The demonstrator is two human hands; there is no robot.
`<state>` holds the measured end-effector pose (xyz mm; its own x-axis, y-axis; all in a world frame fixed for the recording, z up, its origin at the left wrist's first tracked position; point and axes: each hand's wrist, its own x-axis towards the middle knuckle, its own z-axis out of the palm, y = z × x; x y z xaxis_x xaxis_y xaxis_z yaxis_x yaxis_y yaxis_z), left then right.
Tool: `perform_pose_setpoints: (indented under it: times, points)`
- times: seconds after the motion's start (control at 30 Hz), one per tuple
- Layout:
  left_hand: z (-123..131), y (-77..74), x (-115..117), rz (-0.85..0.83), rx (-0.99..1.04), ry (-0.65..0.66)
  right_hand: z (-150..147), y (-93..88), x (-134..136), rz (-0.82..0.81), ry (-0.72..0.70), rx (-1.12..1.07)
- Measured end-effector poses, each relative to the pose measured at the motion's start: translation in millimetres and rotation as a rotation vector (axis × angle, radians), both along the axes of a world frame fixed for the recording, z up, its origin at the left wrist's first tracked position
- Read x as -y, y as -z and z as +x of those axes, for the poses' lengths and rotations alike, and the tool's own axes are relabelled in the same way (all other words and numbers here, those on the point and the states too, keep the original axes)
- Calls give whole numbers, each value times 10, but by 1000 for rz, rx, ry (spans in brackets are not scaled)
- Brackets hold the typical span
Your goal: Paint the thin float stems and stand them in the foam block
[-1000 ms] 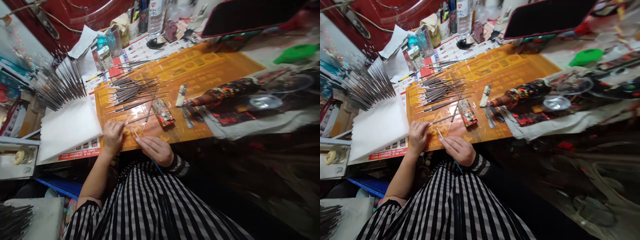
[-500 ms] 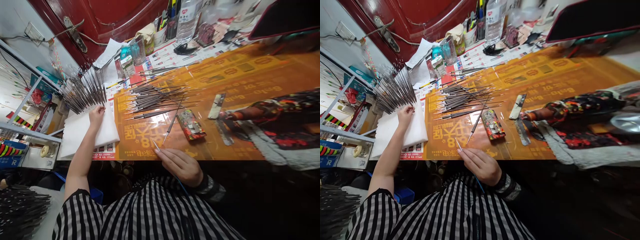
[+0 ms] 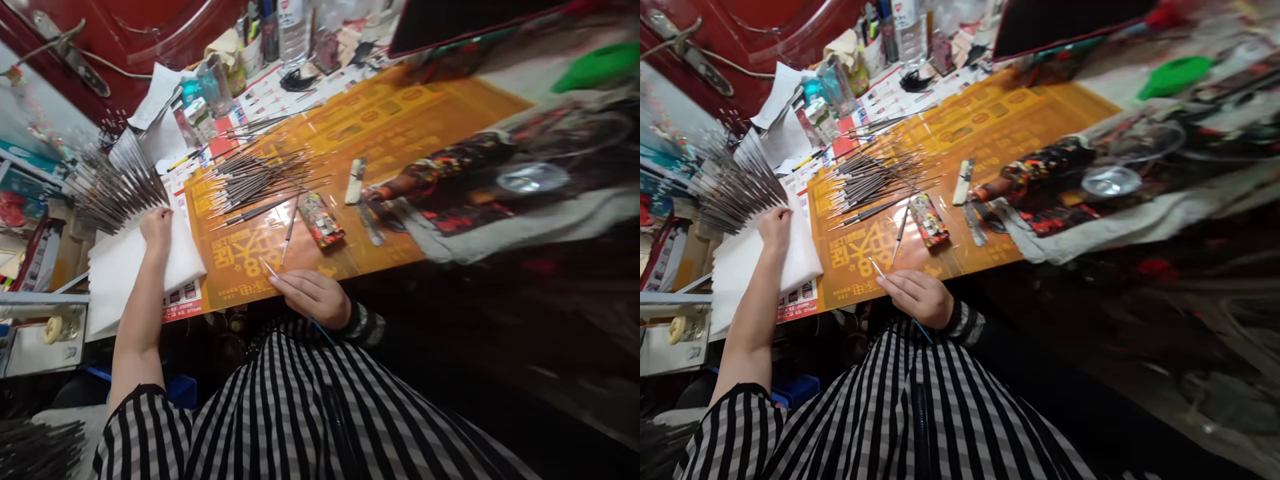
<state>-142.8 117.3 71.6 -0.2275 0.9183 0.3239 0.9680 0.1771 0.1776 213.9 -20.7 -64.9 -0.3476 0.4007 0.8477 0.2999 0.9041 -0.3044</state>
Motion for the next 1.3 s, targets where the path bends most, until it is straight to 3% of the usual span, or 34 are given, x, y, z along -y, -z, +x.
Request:
perform_pose_setpoints:
  times: [0.13,0.27,0.33,0.4,0.5,0.6,0.73,0.83,0.93,1.13,1.3]
  points:
    - [530,11,322,3,-1,129,16,-113,-22,-36,-32,-110]
    - [1451,283,787,-187,19,596,52,-187,-41,-51,-39,-215]
    - [1826,432,888,-216,-51,665,114,-221,-53,-48,-30,-233]
    - [2027,538,877,-201,-113,637,218,-263,-74,-34,7,-225]
    - [1994,589,768,-179,-162,540,429,-325,-128,-19,124,-199]
    - [1721,547,707,-127,-174,481,619,-344,-211,3,260,-200]
    - [1378,469,777,99,-118,607,722,-298,-343,-9,380,-213]
    - [1273,454,868,184,-110,750,701,-284,-425,-40,405,-188]
    - [1245,464,919,172,-148,803,652,-304,-481,-90,424,-160]
    - [1183,463,906,168,-171,766,608,-303,-541,-243,429,-53]
    - [1183,469,928,211,-148,757,608,-283,-541,-218,428,-84]
